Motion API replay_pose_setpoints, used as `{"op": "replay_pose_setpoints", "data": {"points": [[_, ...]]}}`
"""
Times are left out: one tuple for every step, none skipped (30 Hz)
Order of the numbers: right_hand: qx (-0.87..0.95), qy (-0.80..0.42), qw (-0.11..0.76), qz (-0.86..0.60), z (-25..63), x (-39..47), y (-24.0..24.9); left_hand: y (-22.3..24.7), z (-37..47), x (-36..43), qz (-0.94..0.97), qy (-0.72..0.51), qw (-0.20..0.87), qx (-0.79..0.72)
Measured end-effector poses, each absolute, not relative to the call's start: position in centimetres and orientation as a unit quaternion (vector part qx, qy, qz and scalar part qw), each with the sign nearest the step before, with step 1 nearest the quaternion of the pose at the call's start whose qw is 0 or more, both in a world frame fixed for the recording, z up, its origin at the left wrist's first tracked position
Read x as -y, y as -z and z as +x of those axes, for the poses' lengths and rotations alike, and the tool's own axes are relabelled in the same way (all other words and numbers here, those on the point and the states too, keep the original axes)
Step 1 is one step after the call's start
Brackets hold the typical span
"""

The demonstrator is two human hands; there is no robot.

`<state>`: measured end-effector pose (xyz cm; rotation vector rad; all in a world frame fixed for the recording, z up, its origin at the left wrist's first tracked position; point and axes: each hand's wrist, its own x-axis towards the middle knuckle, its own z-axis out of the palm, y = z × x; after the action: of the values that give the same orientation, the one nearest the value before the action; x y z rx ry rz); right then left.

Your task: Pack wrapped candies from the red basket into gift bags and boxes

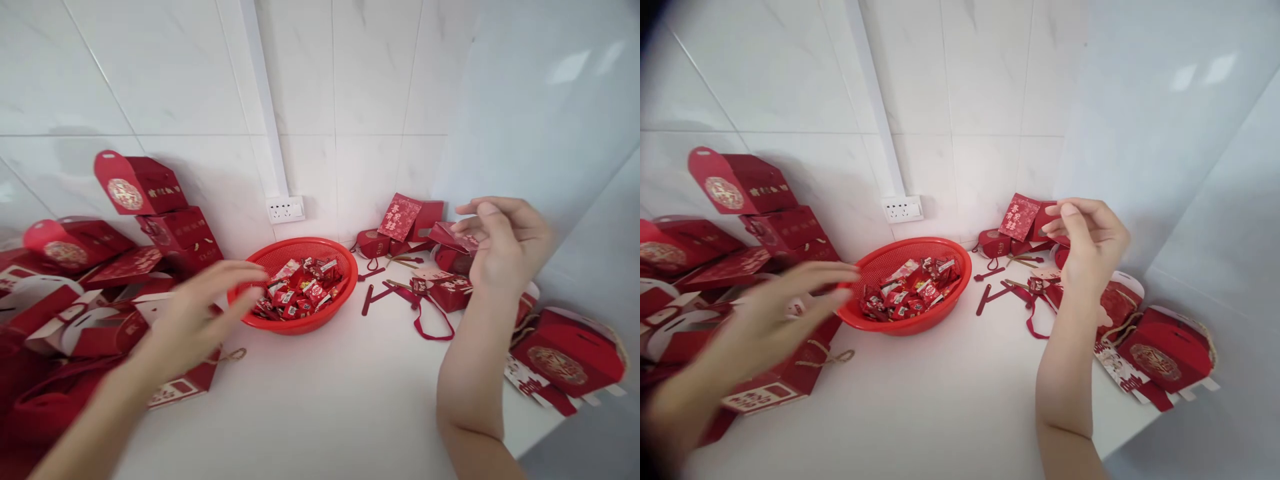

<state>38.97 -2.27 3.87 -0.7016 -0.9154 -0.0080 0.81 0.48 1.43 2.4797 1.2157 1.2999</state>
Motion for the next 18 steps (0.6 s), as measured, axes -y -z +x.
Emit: {"op": "replay_pose_setpoints", "data": {"points": [[0.430, -0.011, 0.837, -0.337, 39.1, 2.1, -3.8, -0.4, 2.8, -1.5, 0.838, -0.386, 0.065, -0.380], [0.426, -0.023, 0.838, -0.340, 39.2, 1.8, -3.8, 0.8, 4.6, -2.4, 0.860, -0.346, 0.086, -0.364], [0.420, -0.034, 0.839, -0.344, 39.5, 1.4, -3.7, 2.1, 6.2, -3.3, 0.872, -0.318, 0.105, -0.356], [0.412, -0.042, 0.842, -0.347, 39.8, 0.9, -3.5, 3.3, 7.4, -4.0, 0.878, -0.302, 0.119, -0.351], [0.401, -0.048, 0.846, -0.348, 40.2, 0.3, -3.3, 4.4, 8.4, -4.6, 0.881, -0.281, 0.138, -0.355], [0.391, -0.054, 0.848, -0.353, 40.6, -0.4, -3.0, 5.3, 9.0, -5.1, 0.880, -0.266, 0.154, -0.362], [0.380, -0.058, 0.851, -0.358, 41.1, -1.3, -2.5, 5.9, 9.3, -5.4, 0.881, -0.244, 0.170, -0.367], [0.374, -0.063, 0.847, -0.373, 41.6, -2.3, -2.1, 6.3, 9.4, -5.5, 0.883, -0.223, 0.185, -0.370], [0.366, -0.064, 0.839, -0.397, 42.0, -3.4, -1.5, 6.5, 9.4, -5.6, 0.883, -0.206, 0.197, -0.372], [0.361, -0.060, 0.821, -0.438, 42.4, -4.5, -0.9, 6.5, 9.4, -5.5, 0.884, -0.194, 0.208, -0.371], [0.364, -0.048, 0.781, -0.505, 42.8, -5.7, -0.2, 6.4, 9.3, -5.5, 0.884, -0.187, 0.217, -0.369], [0.382, -0.032, 0.714, -0.586, 43.0, -6.8, 0.4, 6.3, 9.2, -5.4, 0.884, -0.185, 0.226, -0.365], [0.393, -0.029, 0.676, -0.622, 43.3, -7.9, 1.0, 6.1, 9.2, -5.3, 0.884, -0.184, 0.233, -0.362], [0.408, -0.033, 0.639, -0.651, 43.6, -8.9, 1.5, 6.0, 9.2, -5.3, 0.884, -0.182, 0.238, -0.360], [0.426, -0.037, 0.598, -0.678, 43.9, -9.8, 2.0, 6.0, 9.3, -5.3, 0.883, -0.177, 0.242, -0.360], [0.445, -0.042, 0.553, -0.703, 44.4, -10.5, 2.4, 5.9, 9.3, -5.2, 0.882, -0.172, 0.245, -0.363], [0.466, -0.048, 0.498, -0.730, 44.9, -11.0, 2.7, 5.9, 9.4, -5.2, 0.880, -0.165, 0.248, -0.370], [0.484, -0.053, 0.436, -0.756, 45.5, -11.3, 2.9, 5.9, 9.4, -5.2, 0.877, -0.159, 0.251, -0.378]]}}
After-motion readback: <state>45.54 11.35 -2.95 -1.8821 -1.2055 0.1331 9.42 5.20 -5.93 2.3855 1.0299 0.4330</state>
